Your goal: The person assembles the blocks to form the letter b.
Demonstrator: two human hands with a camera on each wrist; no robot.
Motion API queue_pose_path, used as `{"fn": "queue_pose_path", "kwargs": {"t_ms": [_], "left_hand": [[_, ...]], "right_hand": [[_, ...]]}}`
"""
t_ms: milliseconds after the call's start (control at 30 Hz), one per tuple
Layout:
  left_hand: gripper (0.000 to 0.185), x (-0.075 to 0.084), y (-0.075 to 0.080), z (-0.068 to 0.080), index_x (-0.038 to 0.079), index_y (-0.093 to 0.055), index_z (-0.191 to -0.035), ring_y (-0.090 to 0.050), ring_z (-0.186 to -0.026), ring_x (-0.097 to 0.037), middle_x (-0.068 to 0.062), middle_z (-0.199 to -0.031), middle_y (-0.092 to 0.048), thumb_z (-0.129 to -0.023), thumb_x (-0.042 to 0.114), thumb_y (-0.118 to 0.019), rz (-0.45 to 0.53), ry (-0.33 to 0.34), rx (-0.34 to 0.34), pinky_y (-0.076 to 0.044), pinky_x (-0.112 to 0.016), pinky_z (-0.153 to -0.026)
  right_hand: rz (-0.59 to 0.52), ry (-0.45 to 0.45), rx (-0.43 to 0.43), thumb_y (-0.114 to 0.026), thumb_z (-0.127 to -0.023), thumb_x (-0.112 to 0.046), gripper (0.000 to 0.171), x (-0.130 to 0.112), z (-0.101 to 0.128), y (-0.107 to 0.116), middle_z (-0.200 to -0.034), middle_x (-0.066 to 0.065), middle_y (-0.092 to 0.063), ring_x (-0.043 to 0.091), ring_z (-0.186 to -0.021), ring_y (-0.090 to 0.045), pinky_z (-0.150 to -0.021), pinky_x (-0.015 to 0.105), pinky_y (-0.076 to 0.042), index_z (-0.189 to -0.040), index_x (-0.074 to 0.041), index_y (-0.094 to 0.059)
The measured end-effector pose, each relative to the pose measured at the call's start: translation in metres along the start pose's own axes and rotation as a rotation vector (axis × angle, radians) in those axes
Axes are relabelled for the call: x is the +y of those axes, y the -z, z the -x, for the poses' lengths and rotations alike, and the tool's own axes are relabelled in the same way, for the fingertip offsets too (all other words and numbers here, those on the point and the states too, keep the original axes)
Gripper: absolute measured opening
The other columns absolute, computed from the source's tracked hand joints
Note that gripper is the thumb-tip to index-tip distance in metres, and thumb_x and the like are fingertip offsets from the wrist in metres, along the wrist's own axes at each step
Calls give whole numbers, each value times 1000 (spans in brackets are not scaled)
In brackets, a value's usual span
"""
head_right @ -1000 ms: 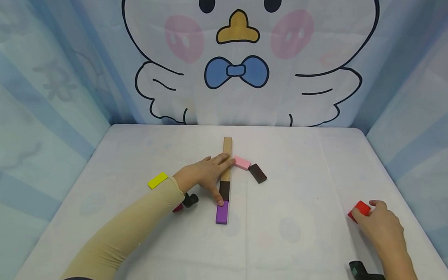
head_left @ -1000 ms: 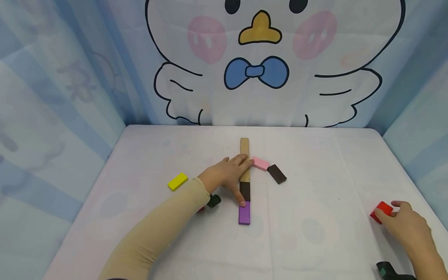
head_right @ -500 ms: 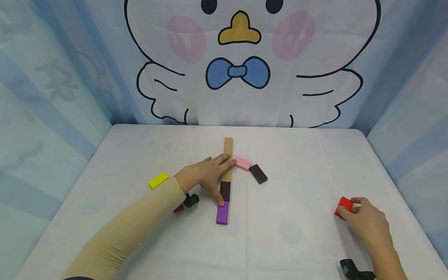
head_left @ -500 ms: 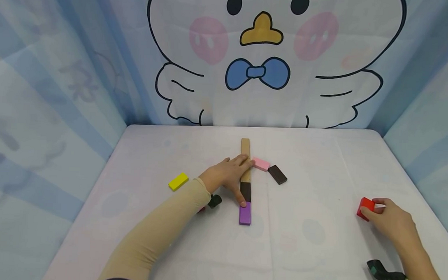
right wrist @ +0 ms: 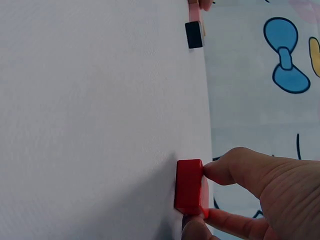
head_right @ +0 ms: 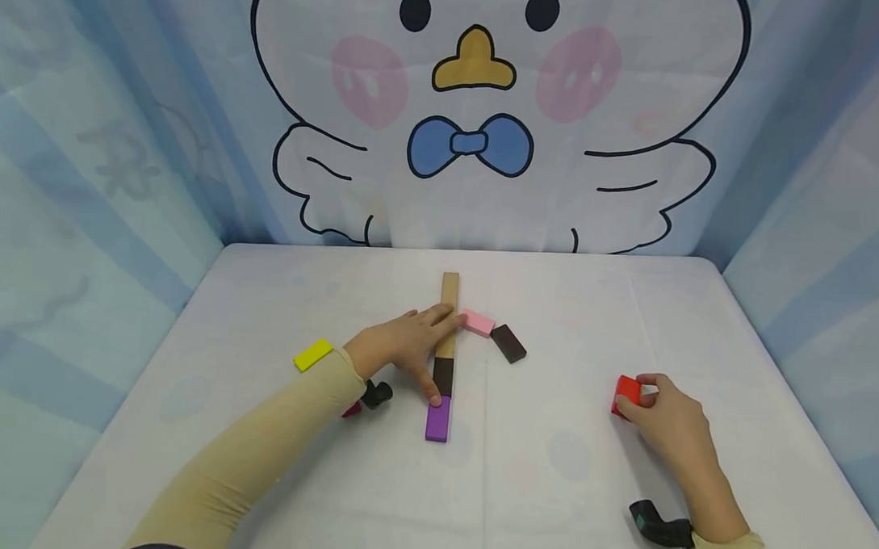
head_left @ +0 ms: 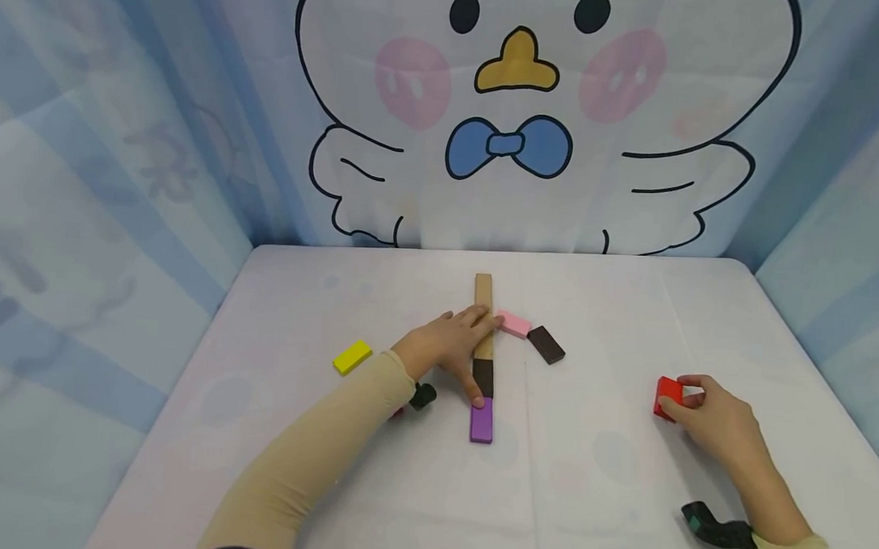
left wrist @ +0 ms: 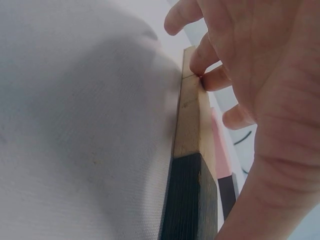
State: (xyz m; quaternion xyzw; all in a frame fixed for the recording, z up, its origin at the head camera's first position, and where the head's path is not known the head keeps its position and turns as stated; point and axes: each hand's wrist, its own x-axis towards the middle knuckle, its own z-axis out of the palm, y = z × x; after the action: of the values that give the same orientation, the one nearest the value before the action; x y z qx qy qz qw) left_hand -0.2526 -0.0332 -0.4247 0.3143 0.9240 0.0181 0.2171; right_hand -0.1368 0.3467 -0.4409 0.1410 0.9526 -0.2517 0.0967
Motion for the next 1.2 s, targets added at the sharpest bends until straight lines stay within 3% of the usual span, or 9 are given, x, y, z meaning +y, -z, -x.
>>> {"fn": "queue_pose_path", "kwargs": {"t_ms": [1200], "left_hand": [[141,2,4,2,26,-8,-168,-15,-161,-26,-10,-175,-4,-62,71,-90,21,1,-3,-16,-51,-130]], "right_hand": [[-51,169,-63,-72,-92,-26,61,-84,-6,-44,-118,29,-67,35,-95,-64,-73,42,-58,-142,2,-52]]}}
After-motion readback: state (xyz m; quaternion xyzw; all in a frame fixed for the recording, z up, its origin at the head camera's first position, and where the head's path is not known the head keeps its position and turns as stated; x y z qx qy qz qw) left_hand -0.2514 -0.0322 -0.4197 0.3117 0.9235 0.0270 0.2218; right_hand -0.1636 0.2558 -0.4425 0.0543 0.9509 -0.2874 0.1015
